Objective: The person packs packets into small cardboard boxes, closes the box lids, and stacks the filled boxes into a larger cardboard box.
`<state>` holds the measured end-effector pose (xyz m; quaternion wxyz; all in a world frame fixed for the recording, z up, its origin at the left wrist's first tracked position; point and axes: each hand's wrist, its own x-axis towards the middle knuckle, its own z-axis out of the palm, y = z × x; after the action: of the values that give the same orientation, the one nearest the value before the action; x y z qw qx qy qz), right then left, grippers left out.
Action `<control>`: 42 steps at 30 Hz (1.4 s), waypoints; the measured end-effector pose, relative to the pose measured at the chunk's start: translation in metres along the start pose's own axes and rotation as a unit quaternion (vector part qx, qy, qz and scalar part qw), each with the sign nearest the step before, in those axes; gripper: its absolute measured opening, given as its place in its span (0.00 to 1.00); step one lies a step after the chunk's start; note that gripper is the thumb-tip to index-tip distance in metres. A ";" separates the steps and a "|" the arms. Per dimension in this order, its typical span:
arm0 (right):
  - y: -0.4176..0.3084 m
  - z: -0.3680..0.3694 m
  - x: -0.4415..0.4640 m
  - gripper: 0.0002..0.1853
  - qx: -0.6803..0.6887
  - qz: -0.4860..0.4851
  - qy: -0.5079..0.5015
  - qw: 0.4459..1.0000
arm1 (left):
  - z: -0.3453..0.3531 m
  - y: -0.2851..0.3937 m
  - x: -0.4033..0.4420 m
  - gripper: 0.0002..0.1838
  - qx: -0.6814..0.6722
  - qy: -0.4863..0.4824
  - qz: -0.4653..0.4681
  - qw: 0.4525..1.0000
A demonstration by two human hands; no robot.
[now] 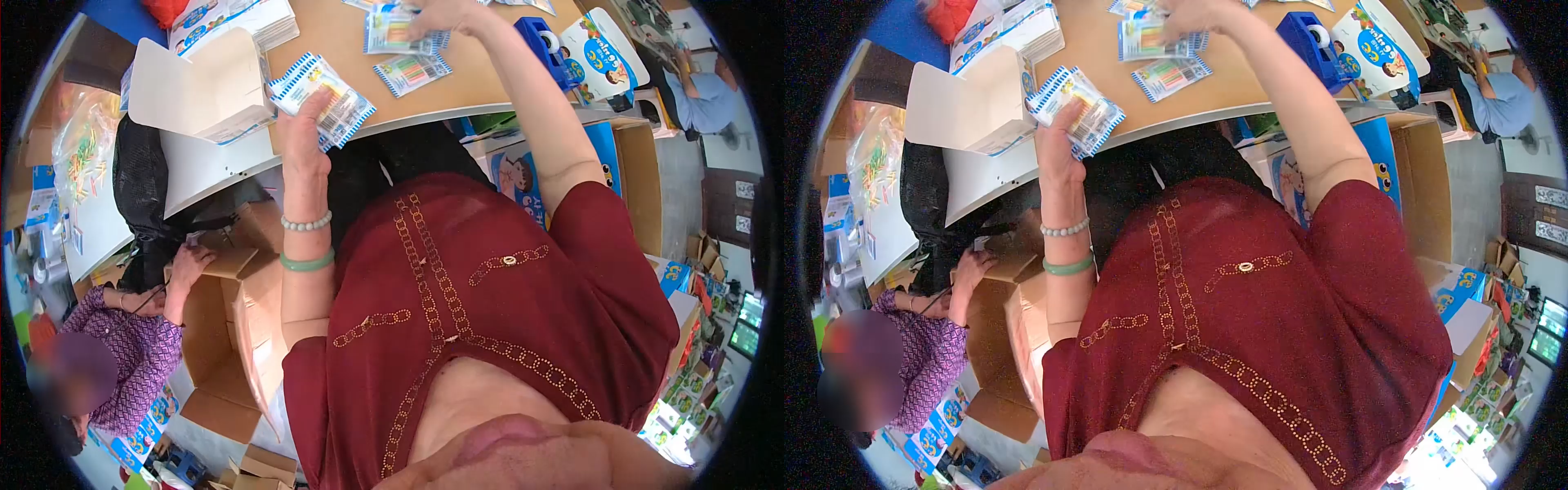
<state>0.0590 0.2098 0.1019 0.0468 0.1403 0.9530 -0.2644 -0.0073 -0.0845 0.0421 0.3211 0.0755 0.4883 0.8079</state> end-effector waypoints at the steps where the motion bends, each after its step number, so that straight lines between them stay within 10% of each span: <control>1: -0.003 0.014 0.001 0.31 0.010 0.016 -0.006 1.000 | 0.001 0.000 0.000 0.16 0.001 0.003 0.001 1.000; 8: -0.002 0.033 0.008 0.33 -0.073 0.009 0.064 0.995 | 0.000 -0.001 0.007 0.19 0.006 0.015 -0.016 1.000; 13: 0.009 0.001 -0.023 0.35 0.172 -0.008 0.301 0.938 | 0.011 0.006 0.009 0.19 0.015 0.025 -0.010 1.000; 16: -0.023 0.016 -0.063 0.31 0.167 -0.074 0.005 0.983 | 0.013 0.011 0.011 0.16 0.061 0.028 0.014 0.998; 19: -0.040 0.049 -0.070 0.31 -0.084 -0.110 -0.040 0.990 | 0.021 0.017 0.005 0.16 0.089 0.036 0.049 0.994; 20: -0.032 0.051 -0.063 0.30 0.016 -0.031 -0.053 0.998 | 0.022 0.018 0.005 0.16 0.092 0.037 0.046 0.994; 24: -0.018 0.030 -0.025 0.25 0.080 0.133 0.155 0.976 | 0.025 0.015 0.016 0.18 0.110 0.021 0.047 0.993; 25: -0.017 0.035 -0.020 0.25 0.081 0.130 0.157 0.976 | 0.026 0.015 0.022 0.18 0.114 0.007 0.061 0.992; 27: -0.018 0.055 -0.017 0.22 0.576 0.003 0.060 0.815 | 0.029 0.011 0.030 0.18 0.120 0.001 0.076 0.990; 33: -0.058 0.107 -0.016 0.22 0.722 -0.047 0.032 0.689 | 0.035 0.006 0.048 0.20 0.217 -0.041 0.094 0.971; 42: -0.051 0.108 -0.023 0.23 0.676 -0.059 -0.002 0.734 | 0.035 0.001 0.044 0.33 0.270 -0.056 0.141 0.951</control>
<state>0.0678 0.1067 0.0378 -0.0738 0.0780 0.5291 -0.8417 -0.0269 -0.0327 0.0522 0.1984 0.2730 0.6538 0.6772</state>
